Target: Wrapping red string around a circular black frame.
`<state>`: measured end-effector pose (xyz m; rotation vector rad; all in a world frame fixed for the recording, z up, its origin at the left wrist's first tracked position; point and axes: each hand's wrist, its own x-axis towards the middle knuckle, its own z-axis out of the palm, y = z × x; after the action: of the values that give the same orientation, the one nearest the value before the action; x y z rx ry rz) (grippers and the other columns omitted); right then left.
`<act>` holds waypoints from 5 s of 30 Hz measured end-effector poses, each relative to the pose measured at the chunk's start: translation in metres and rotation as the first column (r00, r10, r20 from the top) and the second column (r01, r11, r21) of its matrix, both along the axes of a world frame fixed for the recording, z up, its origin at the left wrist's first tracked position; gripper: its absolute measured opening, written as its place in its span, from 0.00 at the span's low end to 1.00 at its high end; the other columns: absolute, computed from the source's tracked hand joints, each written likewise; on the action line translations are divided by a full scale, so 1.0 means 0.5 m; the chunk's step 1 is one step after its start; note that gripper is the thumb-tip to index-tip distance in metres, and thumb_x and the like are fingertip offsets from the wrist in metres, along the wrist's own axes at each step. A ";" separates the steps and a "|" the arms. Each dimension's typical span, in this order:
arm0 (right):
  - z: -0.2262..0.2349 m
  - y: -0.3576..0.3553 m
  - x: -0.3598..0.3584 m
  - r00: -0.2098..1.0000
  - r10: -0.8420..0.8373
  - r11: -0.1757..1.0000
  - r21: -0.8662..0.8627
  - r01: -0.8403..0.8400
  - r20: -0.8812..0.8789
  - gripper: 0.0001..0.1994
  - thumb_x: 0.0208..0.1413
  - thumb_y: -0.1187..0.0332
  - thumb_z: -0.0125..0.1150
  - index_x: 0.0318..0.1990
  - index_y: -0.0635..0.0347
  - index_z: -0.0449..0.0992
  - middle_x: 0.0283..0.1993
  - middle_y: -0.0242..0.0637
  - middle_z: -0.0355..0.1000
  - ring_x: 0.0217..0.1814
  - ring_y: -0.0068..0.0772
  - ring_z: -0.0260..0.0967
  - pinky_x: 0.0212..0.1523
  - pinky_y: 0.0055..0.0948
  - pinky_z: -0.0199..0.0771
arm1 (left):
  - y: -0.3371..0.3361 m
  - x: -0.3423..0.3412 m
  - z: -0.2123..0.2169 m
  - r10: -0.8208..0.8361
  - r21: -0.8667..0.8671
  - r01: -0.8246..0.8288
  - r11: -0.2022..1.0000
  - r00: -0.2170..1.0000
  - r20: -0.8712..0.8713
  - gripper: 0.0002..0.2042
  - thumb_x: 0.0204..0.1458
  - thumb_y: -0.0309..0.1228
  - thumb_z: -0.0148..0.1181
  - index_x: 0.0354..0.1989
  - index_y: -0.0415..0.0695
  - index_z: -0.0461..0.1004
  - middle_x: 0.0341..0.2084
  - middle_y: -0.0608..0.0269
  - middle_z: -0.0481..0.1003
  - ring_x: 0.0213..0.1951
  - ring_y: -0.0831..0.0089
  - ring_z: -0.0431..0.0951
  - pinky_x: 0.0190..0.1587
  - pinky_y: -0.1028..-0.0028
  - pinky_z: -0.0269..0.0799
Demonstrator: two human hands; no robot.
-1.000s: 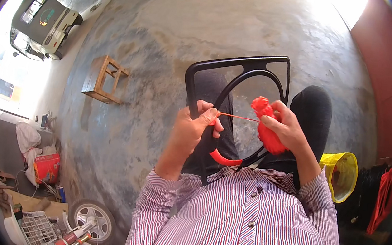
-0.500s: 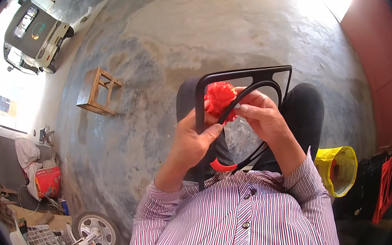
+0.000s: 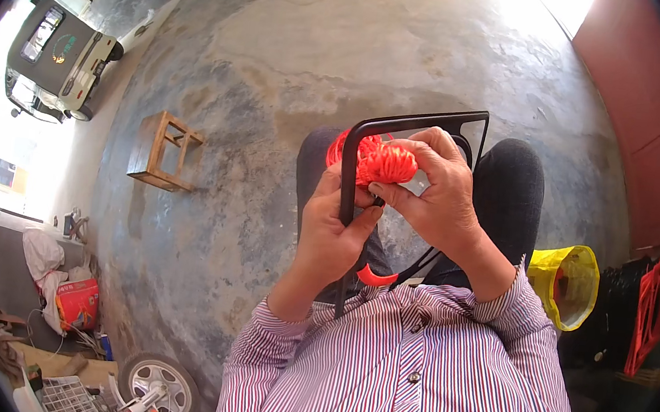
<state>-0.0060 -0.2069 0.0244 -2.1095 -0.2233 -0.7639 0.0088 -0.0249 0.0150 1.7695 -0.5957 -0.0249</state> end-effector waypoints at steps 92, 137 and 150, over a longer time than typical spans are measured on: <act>0.013 -0.031 -0.015 0.901 0.388 0.444 0.817 -0.368 0.194 0.22 0.55 0.67 0.67 0.56 0.58 0.69 0.56 0.38 0.69 0.59 0.31 0.67 0.60 0.31 0.66 | 0.022 0.017 -0.024 0.016 -0.175 -0.059 0.983 0.972 -0.235 0.07 0.51 0.19 0.65 0.37 0.38 0.75 0.42 0.62 0.74 0.34 0.78 0.77 0.37 0.77 0.74; -0.083 -0.016 0.026 0.678 0.734 0.101 0.978 -0.184 0.051 0.17 0.57 0.72 0.65 0.53 0.66 0.74 0.53 0.38 0.75 0.51 0.29 0.74 0.51 0.27 0.73 | 0.029 0.010 0.005 0.017 -0.073 -0.039 0.997 0.960 -0.279 0.04 0.56 0.21 0.62 0.38 0.36 0.77 0.30 0.66 0.77 0.30 0.78 0.74 0.36 0.77 0.70; 0.018 0.013 -0.012 0.998 -0.026 0.964 -0.264 0.042 0.061 0.24 0.38 0.62 0.76 0.45 0.59 0.79 0.45 0.36 0.72 0.47 0.41 0.68 0.48 0.38 0.70 | -0.001 0.003 0.016 0.004 -0.032 -0.006 0.999 0.998 -0.056 0.03 0.50 0.18 0.64 0.33 0.36 0.79 0.43 0.61 0.73 0.37 0.73 0.76 0.40 0.73 0.72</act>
<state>-0.0118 -0.2005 0.0333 -2.3507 -0.3372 -0.8547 0.0101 -0.0256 0.0229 1.7332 -0.5481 -0.0611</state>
